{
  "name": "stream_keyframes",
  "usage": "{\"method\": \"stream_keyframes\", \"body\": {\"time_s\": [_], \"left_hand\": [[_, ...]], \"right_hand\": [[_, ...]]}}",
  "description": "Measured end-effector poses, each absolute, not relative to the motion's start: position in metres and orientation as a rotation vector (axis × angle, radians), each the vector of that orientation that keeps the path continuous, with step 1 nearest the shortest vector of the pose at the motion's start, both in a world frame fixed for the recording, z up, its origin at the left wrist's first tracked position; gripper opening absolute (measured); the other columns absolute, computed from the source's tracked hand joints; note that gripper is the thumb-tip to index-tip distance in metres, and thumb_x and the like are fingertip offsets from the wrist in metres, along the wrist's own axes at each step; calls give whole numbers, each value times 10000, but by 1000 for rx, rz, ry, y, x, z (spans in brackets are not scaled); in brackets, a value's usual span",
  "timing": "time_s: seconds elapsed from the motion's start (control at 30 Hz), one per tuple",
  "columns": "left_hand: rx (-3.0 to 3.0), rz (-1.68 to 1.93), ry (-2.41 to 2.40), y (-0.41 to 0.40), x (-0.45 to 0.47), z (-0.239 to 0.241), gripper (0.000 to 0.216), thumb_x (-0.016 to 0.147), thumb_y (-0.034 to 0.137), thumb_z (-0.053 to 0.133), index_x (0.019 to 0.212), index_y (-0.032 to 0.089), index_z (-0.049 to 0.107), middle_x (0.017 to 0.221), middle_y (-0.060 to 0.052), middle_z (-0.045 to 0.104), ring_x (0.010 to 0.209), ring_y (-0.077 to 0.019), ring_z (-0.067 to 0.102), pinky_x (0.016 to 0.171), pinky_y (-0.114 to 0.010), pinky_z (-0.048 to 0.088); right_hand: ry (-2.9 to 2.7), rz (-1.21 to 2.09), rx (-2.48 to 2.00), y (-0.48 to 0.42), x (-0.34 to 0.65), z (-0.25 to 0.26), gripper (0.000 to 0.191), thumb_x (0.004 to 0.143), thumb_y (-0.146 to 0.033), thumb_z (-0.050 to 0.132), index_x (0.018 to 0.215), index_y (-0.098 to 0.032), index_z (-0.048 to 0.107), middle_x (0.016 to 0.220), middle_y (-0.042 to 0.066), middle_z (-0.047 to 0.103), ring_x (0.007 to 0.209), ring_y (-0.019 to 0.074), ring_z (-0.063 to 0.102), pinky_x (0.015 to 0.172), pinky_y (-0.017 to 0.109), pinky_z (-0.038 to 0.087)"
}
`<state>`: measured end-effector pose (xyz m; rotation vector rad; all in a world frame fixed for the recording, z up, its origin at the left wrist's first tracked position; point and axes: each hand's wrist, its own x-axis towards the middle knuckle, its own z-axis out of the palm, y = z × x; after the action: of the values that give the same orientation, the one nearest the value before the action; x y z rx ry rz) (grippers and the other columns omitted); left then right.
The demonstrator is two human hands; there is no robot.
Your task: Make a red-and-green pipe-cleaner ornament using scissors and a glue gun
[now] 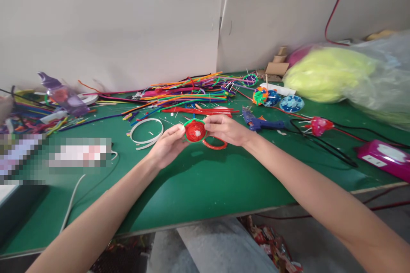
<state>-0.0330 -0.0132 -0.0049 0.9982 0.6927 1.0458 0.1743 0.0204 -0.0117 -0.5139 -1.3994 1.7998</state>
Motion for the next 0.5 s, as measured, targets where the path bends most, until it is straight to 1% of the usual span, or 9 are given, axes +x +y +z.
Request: {"method": "stream_keyframes", "body": {"time_s": [0.17,0.23,0.33,0.5], "left_hand": [[1052,1081,733,-12,-34,-5,226,687,350,808,724,167,681,811,-9,699,810,-143,629,822,-279,491],[1110,1068,740,-13,-34,-4,238,694,366,802,785,168,705,858,-20,707,851,-157,635,864,-303,489],[1167,1000,761,-15,-32,-3,329,676,375,811,910,160,727,932,-48,712,896,-184,638,896,-342,487],[1174,1002,829,-20,-25,-2,320,655,297,825,930,163,732,884,-35,720,852,-162,636,867,-309,481]], "right_hand": [[-1448,1699,-569,21,174,-12,253,697,-377,797,743,-162,671,761,-10,620,722,108,579,724,274,479],[-1486,1622,-622,20,173,-10,265,703,-388,788,738,-155,666,738,-10,610,701,108,566,711,277,464],[-1558,1509,-676,16,170,-8,289,707,-412,775,721,-149,653,705,-9,602,678,112,550,697,284,441],[-1636,1399,-705,11,164,-5,323,705,-446,755,690,-150,627,670,-12,584,654,116,521,653,279,404]]}}
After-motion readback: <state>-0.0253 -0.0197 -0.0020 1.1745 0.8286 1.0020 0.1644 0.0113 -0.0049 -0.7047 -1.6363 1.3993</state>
